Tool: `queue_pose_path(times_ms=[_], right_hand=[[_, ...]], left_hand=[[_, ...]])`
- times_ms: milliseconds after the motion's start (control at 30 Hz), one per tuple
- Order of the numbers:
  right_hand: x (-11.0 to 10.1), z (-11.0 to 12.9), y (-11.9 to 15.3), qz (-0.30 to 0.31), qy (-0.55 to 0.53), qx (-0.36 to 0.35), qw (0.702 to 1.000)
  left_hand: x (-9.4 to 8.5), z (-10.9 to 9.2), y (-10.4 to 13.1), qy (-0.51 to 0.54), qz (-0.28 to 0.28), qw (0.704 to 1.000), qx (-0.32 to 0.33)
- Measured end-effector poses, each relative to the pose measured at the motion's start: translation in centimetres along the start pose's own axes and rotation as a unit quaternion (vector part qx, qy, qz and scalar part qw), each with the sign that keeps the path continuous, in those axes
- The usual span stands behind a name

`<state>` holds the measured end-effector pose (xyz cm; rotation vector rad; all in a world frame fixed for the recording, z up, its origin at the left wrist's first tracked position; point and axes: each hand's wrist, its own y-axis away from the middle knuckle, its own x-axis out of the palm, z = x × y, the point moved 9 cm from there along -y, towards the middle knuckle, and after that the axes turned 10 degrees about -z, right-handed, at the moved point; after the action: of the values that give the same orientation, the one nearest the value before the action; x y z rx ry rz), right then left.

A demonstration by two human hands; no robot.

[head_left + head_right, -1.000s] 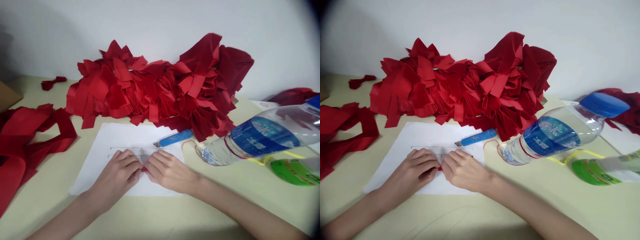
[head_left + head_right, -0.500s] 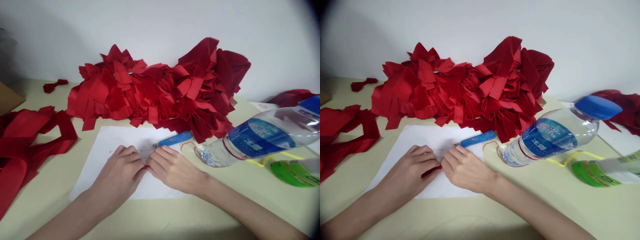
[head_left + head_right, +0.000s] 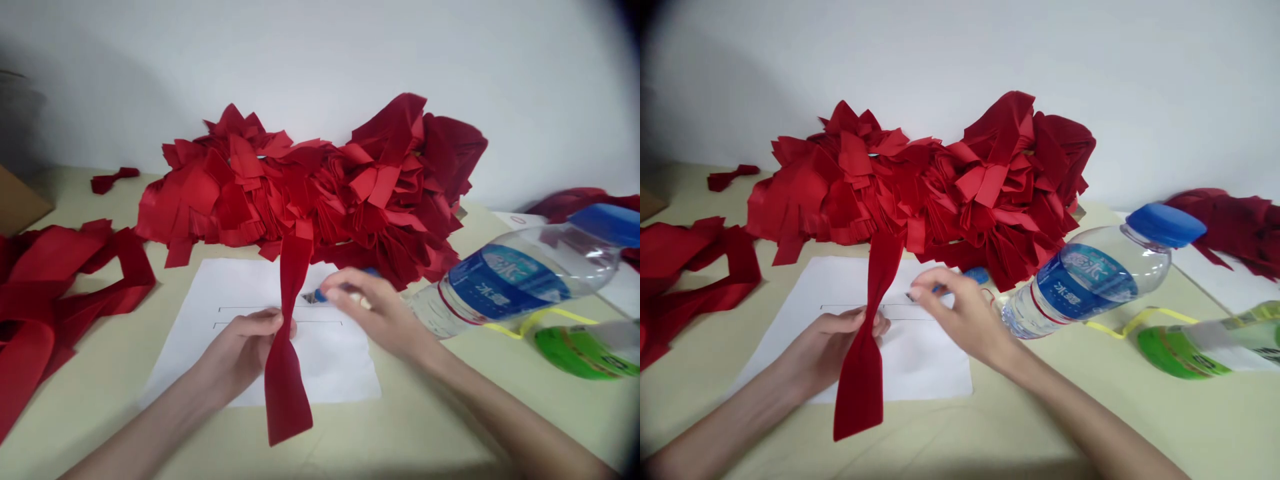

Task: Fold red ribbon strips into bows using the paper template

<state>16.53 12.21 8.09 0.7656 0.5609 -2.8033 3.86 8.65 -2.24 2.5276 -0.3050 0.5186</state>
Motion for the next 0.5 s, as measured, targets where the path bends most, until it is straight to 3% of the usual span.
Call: queue_pose_path(times_ms=[67, 133, 200, 333, 500], right_hand=[[3.7, -1.0, 0.9, 0.129, -0.137, 0.078, 0.979], [6.0, -1.0, 1.7, 0.194, -0.270, 0.132, 0.934], [6.9, -1.0, 2.0, 0.207, -0.355, 0.172, 0.895], [7.4, -1.9, 2.3, 0.189, -0.430, 0.228, 0.853], [8.6, -0.9, 3.1, 0.237, -0.477, 0.215, 0.819]], left_hand=[[0.4, 0.7, 0.0, 0.019, 0.009, 1.000, -0.011], [0.7, 1.0, 0.1, 0.033, 0.023, 0.999, -0.013], [1.1, 1.2, 0.4, 0.035, 0.044, 0.998, -0.010], [2.2, 1.5, 0.9, 0.033, 0.097, 0.995, -0.011], [3.4, 2.0, 1.5, 0.006, 0.157, 0.987, -0.013]])
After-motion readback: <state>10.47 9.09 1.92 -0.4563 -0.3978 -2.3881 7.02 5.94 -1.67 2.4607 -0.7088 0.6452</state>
